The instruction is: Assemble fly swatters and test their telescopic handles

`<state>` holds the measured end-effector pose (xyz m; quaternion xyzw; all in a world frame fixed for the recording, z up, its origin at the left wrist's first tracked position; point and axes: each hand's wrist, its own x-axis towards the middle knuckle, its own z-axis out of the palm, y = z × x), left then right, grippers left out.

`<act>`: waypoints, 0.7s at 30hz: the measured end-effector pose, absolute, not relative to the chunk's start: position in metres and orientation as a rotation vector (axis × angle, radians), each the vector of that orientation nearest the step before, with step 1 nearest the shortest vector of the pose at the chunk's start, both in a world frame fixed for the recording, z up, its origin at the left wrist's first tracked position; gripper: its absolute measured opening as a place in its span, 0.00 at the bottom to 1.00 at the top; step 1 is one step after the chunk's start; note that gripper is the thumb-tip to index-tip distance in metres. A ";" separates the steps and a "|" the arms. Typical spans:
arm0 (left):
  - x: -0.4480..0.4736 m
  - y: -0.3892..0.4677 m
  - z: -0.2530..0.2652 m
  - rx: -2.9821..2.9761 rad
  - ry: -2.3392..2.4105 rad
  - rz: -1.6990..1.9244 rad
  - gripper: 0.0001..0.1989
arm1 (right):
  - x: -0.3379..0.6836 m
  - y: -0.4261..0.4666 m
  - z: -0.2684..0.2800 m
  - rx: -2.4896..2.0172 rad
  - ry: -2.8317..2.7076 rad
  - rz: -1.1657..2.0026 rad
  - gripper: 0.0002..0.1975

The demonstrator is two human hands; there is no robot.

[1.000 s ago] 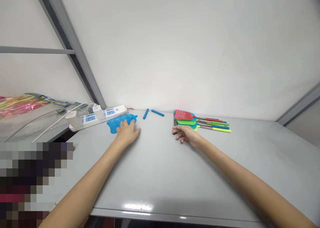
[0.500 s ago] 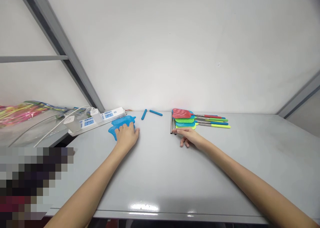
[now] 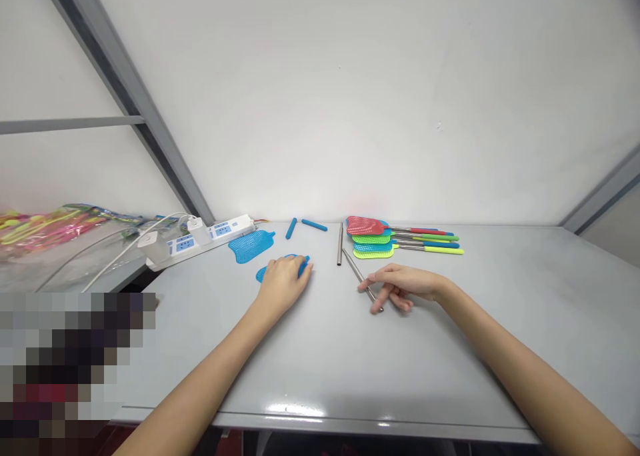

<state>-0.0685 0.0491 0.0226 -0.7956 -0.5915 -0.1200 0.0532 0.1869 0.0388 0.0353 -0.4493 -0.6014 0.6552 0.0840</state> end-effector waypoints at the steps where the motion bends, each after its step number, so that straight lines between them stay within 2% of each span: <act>1: -0.067 0.048 0.023 -2.469 -1.779 -0.383 0.20 | 0.190 0.039 0.036 -1.363 -1.832 1.964 0.21; 6: -0.065 0.049 0.025 -2.692 -1.683 -0.451 0.18 | 0.204 0.044 0.035 -1.364 -1.935 1.849 0.23; 12: -0.073 0.054 0.019 -2.721 -1.549 -0.518 0.20 | 0.222 0.058 0.023 -1.466 -1.771 1.703 0.24; 21: -0.080 0.059 0.001 -2.655 -1.691 -0.446 0.23 | 0.217 0.057 0.021 -1.496 -1.939 1.362 0.21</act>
